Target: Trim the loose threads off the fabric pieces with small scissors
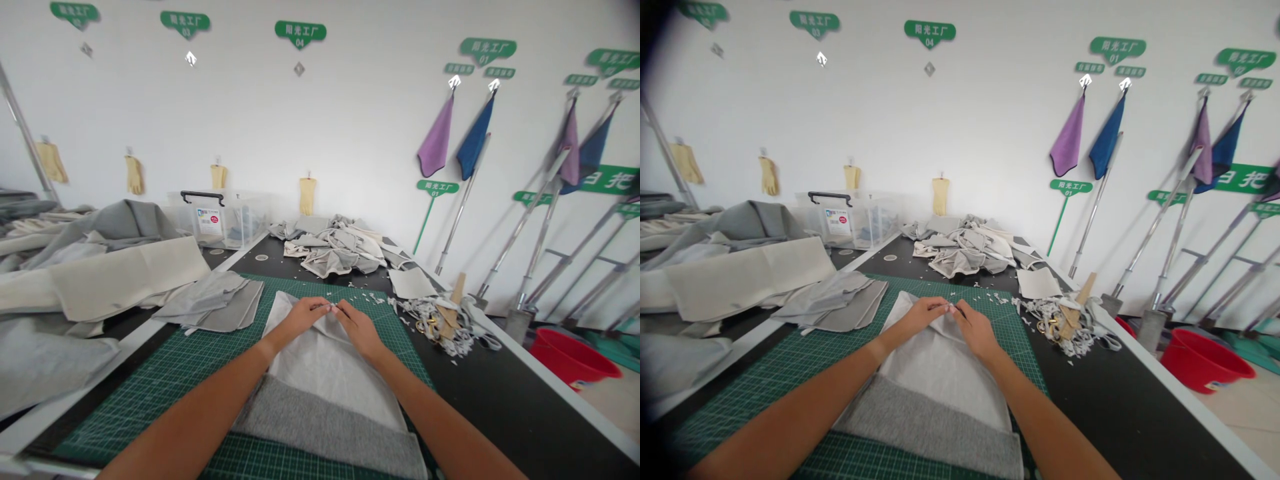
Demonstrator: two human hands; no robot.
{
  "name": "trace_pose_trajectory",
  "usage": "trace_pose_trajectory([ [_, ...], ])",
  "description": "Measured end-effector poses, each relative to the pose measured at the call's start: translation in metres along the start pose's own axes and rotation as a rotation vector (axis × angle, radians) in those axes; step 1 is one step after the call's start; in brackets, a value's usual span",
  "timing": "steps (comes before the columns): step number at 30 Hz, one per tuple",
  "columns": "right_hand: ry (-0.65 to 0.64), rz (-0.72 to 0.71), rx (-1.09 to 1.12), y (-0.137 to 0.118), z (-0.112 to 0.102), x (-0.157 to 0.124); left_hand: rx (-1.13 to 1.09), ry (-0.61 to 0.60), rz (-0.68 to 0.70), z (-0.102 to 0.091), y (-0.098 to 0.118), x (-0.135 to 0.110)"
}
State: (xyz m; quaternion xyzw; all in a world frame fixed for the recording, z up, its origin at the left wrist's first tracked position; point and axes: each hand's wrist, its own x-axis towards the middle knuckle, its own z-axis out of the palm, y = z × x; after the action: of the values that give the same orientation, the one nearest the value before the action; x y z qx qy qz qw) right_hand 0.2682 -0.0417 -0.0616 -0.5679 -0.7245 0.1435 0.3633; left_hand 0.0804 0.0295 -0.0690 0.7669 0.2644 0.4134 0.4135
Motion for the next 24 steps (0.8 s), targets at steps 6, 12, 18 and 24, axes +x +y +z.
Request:
trace_pose_trajectory([
  [6,-0.013,-0.006,-0.011,0.0009,-0.0005,0.0006,-0.010,-0.013,-0.011,-0.0011,-0.0012,-0.0015],
  [12,-0.007,-0.019,-0.042,-0.0008,-0.0015,0.0003,-0.035,-0.028,-0.027,-0.0015,-0.0021,-0.0006],
  [18,-0.015,-0.028,-0.070,-0.0003,-0.0016,0.0005,-0.049,-0.042,-0.057,-0.0019,-0.0063,-0.0005],
  [24,-0.011,-0.020,-0.066,0.0007,-0.0007,0.0019,-0.040,-0.036,-0.058,-0.0026,-0.0068,-0.0007],
])
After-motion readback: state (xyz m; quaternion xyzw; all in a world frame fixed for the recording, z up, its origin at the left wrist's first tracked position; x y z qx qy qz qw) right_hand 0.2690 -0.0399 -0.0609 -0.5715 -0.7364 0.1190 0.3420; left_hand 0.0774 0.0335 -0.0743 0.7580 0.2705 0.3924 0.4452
